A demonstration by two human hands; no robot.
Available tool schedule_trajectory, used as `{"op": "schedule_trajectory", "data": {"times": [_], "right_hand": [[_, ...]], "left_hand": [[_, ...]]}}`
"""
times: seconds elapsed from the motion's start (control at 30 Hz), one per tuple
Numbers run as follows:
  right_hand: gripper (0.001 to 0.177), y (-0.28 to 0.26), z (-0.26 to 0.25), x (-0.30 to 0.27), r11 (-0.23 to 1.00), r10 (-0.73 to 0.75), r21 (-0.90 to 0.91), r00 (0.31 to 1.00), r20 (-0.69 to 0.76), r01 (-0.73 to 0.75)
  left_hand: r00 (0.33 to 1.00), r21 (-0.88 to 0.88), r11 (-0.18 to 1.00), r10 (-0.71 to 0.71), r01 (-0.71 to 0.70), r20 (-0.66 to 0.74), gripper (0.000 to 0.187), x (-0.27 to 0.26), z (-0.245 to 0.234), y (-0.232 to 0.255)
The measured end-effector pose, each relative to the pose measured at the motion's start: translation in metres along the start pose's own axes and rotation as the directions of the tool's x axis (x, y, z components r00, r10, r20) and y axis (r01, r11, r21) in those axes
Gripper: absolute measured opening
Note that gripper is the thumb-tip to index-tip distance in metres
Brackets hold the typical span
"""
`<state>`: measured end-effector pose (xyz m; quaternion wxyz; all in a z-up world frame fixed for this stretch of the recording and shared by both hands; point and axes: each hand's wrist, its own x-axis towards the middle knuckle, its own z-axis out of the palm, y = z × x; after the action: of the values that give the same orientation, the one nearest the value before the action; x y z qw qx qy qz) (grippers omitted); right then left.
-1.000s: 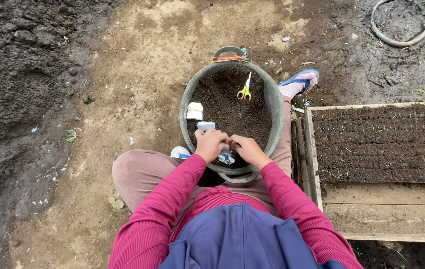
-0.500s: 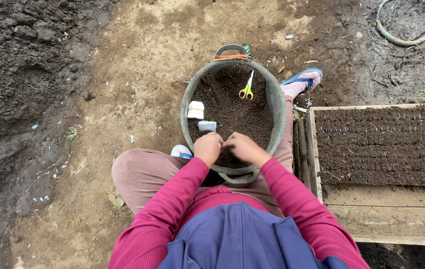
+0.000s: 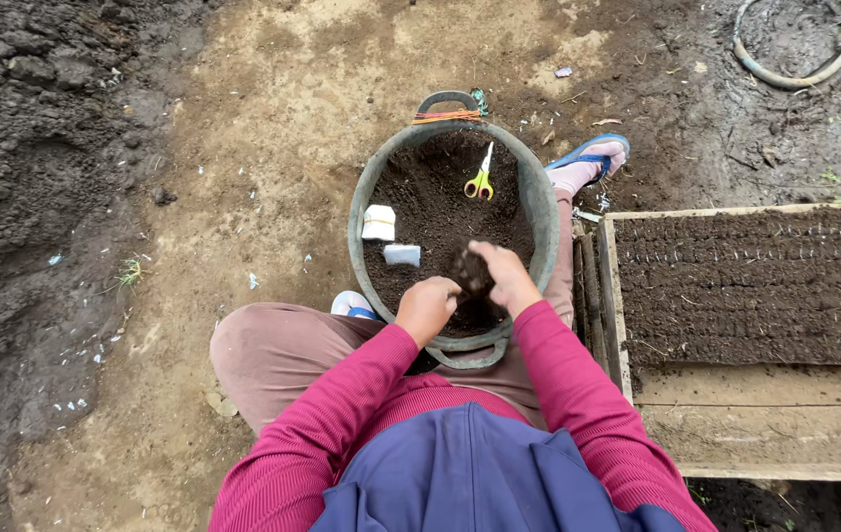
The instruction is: The person sits on the ground and repeatedly scoops soil from a large bucket into a wooden seedling tray. They use their hands to mix the soil and place small clumps into the tray's compartments. A pair of scissors is visible inside the bucket but is not used during the task.
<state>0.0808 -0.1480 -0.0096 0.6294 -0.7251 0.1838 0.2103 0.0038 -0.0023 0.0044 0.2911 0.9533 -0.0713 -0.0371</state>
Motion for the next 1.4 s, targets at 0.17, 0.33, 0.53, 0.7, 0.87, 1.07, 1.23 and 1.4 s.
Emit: {"op": "schedule_trajectory", "data": {"times": [0.17, 0.33, 0.53, 0.7, 0.87, 1.07, 1.23, 1.4], "right_hand": [[0.009, -0.064, 0.028, -0.051, 0.801, -0.058, 0.595, 0.998, -0.036, 0.068], [0.038, -0.063, 0.041, -0.067, 0.861, -0.202, 0.437, 0.964, -0.175, 0.26], [0.042, -0.059, 0.035, -0.077, 0.934, -0.352, 0.038, 0.934, -0.053, 0.354], [0.017, -0.089, 0.024, -0.104, 0.847, -0.363, -0.334, 0.909, 0.202, 0.413], [0.094, -0.061, 0.013, -0.082, 0.374, -0.162, -0.821, 0.902, 0.401, 0.432], [0.039, -0.019, 0.024, -0.064, 0.484, -0.246, -0.72, 0.867, 0.433, 0.497], [0.039, -0.047, -0.002, -0.08, 0.449, -0.306, -0.755, 0.876, 0.372, 0.478], [0.04, -0.063, -0.038, -0.091, 0.533, -0.32, -0.746, 0.912, 0.257, 0.398]], "left_hand": [[0.988, -0.113, 0.988, -0.096, 0.11, 0.12, 0.015, 0.026, 0.003, -0.001], [0.98, -0.193, 0.971, -0.11, 0.141, 0.163, 0.02, 0.022, -0.022, 0.009], [0.981, -0.181, 0.977, -0.08, 0.112, 0.178, 0.017, 0.022, -0.019, -0.005], [0.964, -0.331, 0.923, -0.122, 0.198, 0.236, 0.012, 0.025, -0.053, -0.001], [0.938, -0.293, 0.934, -0.102, 0.205, 0.331, 0.048, 0.024, -0.063, -0.003], [0.917, -0.124, 0.956, -0.21, 0.265, 0.34, 0.041, 0.009, -0.024, -0.021], [0.986, 0.325, 0.94, -0.141, 0.106, 0.088, 0.011, 0.001, -0.022, -0.016], [0.984, 0.502, 0.86, 0.154, -0.09, -0.087, 0.046, 0.007, -0.052, 0.046]]}}
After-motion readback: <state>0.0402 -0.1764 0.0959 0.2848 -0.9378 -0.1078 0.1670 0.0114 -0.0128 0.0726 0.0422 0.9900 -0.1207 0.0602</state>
